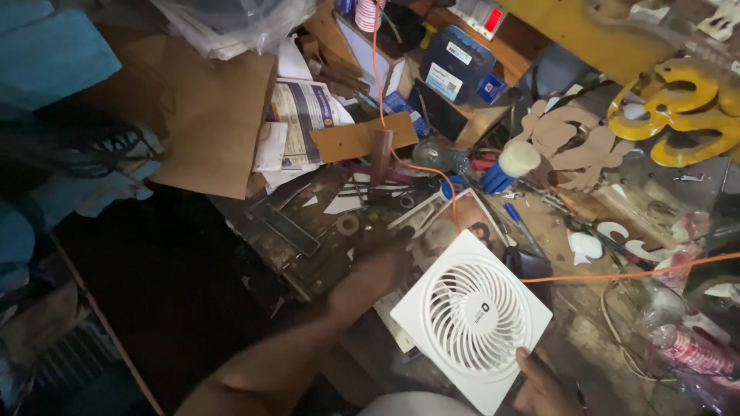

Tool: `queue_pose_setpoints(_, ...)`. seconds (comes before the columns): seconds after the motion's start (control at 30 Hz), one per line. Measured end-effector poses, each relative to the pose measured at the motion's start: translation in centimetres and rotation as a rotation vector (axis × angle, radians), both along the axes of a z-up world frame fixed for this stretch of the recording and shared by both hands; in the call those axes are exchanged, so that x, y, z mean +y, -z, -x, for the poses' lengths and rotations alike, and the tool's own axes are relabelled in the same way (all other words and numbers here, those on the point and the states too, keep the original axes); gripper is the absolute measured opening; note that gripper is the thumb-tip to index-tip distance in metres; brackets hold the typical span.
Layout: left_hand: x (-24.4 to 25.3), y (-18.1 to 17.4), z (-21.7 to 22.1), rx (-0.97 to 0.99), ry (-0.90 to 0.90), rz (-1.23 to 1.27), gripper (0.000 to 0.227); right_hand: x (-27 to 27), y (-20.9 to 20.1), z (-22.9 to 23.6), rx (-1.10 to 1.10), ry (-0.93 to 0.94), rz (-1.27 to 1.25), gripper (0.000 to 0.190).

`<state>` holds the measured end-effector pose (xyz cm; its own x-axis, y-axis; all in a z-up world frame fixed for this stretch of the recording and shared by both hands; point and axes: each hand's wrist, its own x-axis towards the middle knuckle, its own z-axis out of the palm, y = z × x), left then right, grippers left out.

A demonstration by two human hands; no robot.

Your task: Repairing a small white plastic exhaust or cooling fan on a cluttered workbench.

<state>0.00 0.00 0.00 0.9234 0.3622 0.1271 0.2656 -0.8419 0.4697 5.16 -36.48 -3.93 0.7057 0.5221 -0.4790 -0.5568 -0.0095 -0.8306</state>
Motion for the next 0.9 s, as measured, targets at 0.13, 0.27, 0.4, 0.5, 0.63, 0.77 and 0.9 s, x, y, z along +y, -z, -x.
queue_pose_setpoints(0.13,1.4,6.7,-2.7,0.012,0.041,0.078,0.051,2.0,-2.2,1.4,-0.036,-0.020,-0.067,0.077)
queue_pose_setpoints(0.27,0.8,11.6,-5.1,0.043,0.303,0.573,0.056,2.8,-3.5,2.0,0.035,-0.013,-0.173,0.077)
queue_pose_setpoints(0.4,0.5,-0.6,-0.4,-0.029,0.352,0.458,0.070,2.6,-3.6,2.1,0.111,0.018,-0.152,0.075)
queue_pose_setpoints(0.5,-0.3,3.8,-0.8,-0.413,0.590,0.237,0.059,-0.6,1.8,-0.3,0.057,-0.026,-0.175,0.073)
queue_pose_setpoints(0.63,0.3,-0.7,0.8,-0.028,0.477,0.558,0.066,-0.1,0.9,-0.1,0.060,-0.061,-0.211,0.072)
queue_pose_setpoints(0.77,0.9,6.2,-1.8,0.082,0.285,0.500,0.087,0.7,-0.7,0.4,0.032,-0.056,-0.218,0.071)
queue_pose_setpoints(0.9,1.1,5.6,-1.8,0.079,0.208,0.563,0.068,0.8,-0.6,0.5,0.005,-0.044,-0.237,0.071)
